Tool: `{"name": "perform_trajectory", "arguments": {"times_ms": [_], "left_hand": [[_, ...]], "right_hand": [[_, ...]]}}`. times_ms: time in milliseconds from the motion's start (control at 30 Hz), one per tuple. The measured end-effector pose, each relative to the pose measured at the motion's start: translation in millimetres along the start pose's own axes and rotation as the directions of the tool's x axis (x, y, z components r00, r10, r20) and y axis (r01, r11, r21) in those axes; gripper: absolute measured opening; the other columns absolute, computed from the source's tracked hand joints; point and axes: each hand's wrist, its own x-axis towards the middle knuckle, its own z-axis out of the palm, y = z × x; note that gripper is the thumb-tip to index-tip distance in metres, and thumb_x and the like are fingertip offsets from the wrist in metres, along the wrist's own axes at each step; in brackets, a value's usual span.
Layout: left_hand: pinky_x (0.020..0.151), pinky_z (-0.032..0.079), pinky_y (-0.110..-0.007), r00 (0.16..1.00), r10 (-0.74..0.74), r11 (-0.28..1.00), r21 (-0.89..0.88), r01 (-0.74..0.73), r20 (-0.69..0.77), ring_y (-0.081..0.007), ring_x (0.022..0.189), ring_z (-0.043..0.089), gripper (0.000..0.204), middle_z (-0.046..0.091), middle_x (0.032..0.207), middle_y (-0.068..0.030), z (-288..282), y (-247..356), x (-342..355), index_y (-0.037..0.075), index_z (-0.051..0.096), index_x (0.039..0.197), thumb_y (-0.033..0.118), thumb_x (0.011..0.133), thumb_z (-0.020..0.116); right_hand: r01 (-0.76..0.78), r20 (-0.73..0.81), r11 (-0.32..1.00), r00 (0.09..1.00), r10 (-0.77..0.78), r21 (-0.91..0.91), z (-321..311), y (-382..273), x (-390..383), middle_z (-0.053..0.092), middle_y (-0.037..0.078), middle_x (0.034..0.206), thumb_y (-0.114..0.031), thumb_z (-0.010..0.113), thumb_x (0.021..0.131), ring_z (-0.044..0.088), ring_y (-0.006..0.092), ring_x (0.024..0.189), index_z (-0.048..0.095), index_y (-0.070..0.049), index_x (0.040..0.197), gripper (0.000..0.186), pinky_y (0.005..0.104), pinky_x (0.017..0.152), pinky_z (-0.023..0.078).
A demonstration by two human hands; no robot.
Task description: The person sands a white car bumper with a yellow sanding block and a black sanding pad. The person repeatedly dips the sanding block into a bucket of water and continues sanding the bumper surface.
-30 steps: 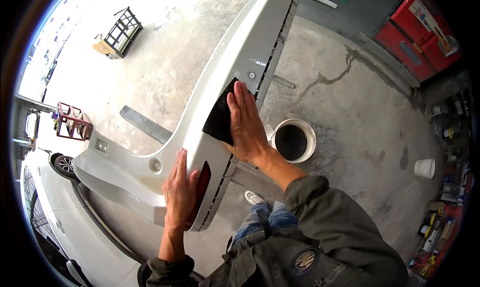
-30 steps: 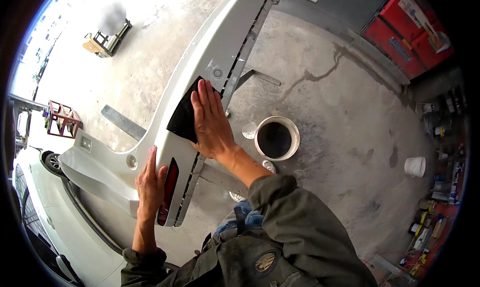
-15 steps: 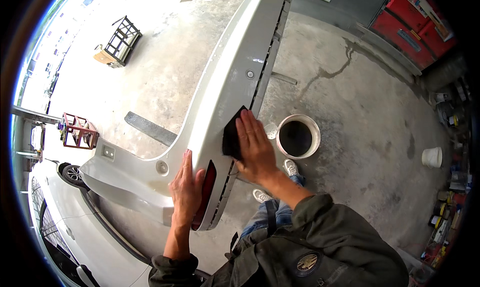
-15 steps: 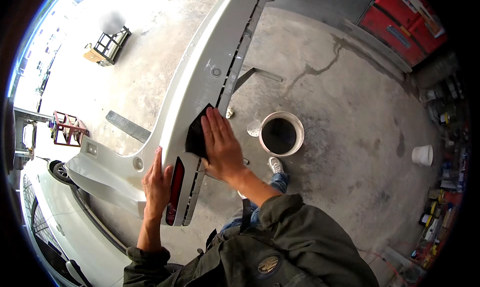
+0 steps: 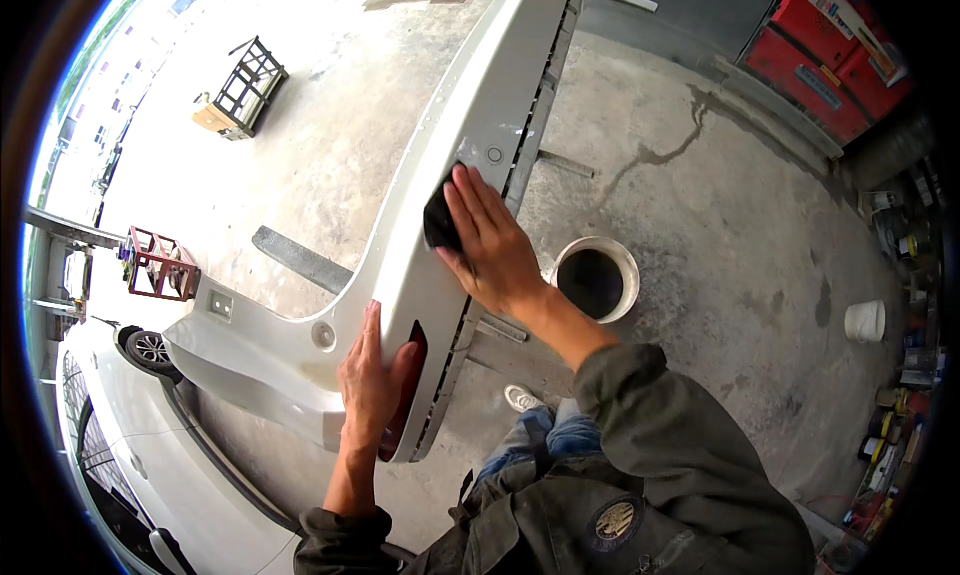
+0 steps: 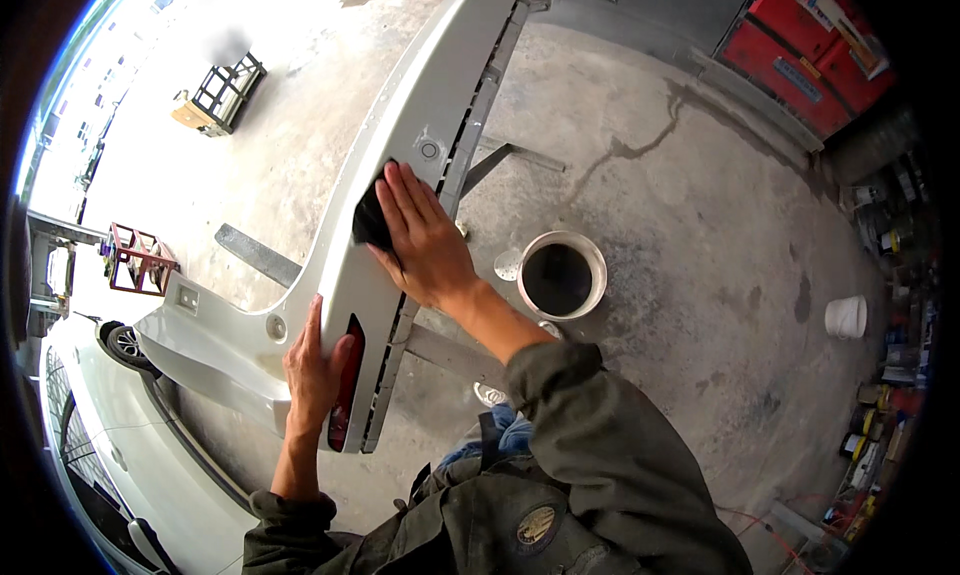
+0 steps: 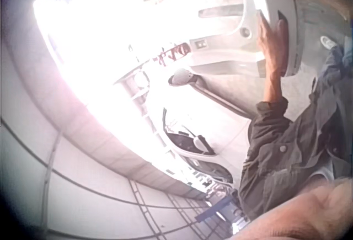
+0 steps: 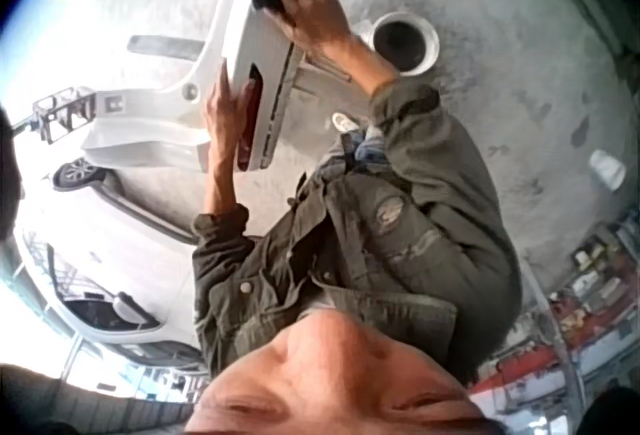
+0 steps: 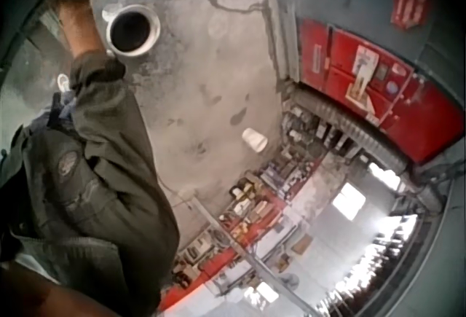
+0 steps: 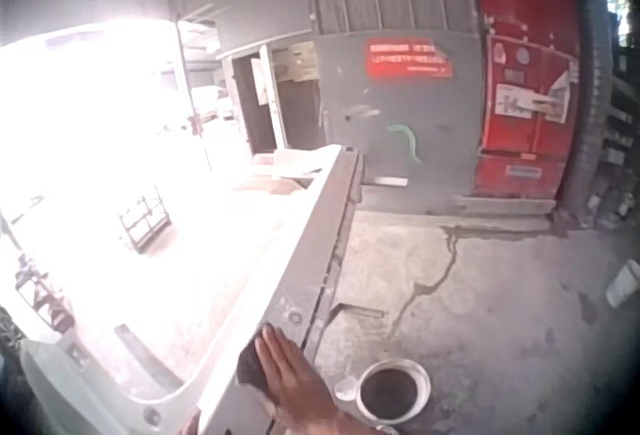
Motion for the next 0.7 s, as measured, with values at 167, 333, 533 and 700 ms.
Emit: {"name": "perform_trajectory", "arguments": {"times_ms": [167,333,533,700], "left_hand": [[0.108,0.049,-0.044,0.997,-0.066,0.998,0.014,0.066,0.045,-0.0392,0.131,0.06,0.075,0.057,0.147,-0.0245,-3,1,-3,-0.001,0.045,0.152,0.021,0.088,0.078],[0.108,0.049,-0.045,0.997,-0.06,0.998,0.006,0.06,0.039,-0.04,0.132,0.059,0.075,0.056,0.147,-0.0254,-4,5,-2,0.0,0.045,0.152,0.02,0.089,0.078],[0.109,0.049,-0.045,0.999,0.037,0.999,0.009,-0.037,0.038,-0.0409,0.134,0.057,0.074,0.054,0.149,-0.0262,-1,-2,-1,0.0,0.042,0.153,0.02,0.091,0.075],[0.109,0.048,-0.045,0.996,0.057,0.998,-0.011,-0.057,0.069,-0.0399,0.138,0.053,0.075,0.051,0.152,-0.0257,-8,-7,-6,-0.001,0.039,0.155,0.025,0.093,0.073]], "right_hand": [[-0.015,0.143,0.997,0.99,0.005,0.069,-6,-24,-53,0.022,0.026,0.169,-0.03,0.076,0.085,0.021,0.0417,0.157,0.028,0.007,0.159,0.095,0.0514,0.127,0.025],[0.064,0.055,0.996,0.996,-0.068,0.069,-12,3,3,0.02,0.027,0.169,-0.031,0.081,0.082,0.023,0.0437,0.156,0.023,0.007,0.159,0.103,0.0516,0.127,0.026],[-0.043,0.074,0.994,0.997,0.036,0.099,32,-52,-26,0.012,0.033,0.168,-0.03,0.064,0.096,0.012,0.0513,0.157,0.013,0.009,0.16,0.091,0.0613,0.126,0.018],[0.136,0.15,0.98,0.976,-0.158,0.146,23,0,-34,0.01,0.017,0.174,-0.022,0.058,0.099,0.012,0.0352,0.16,0.01,-0.005,0.166,0.084,0.0486,0.131,0.014]]}}
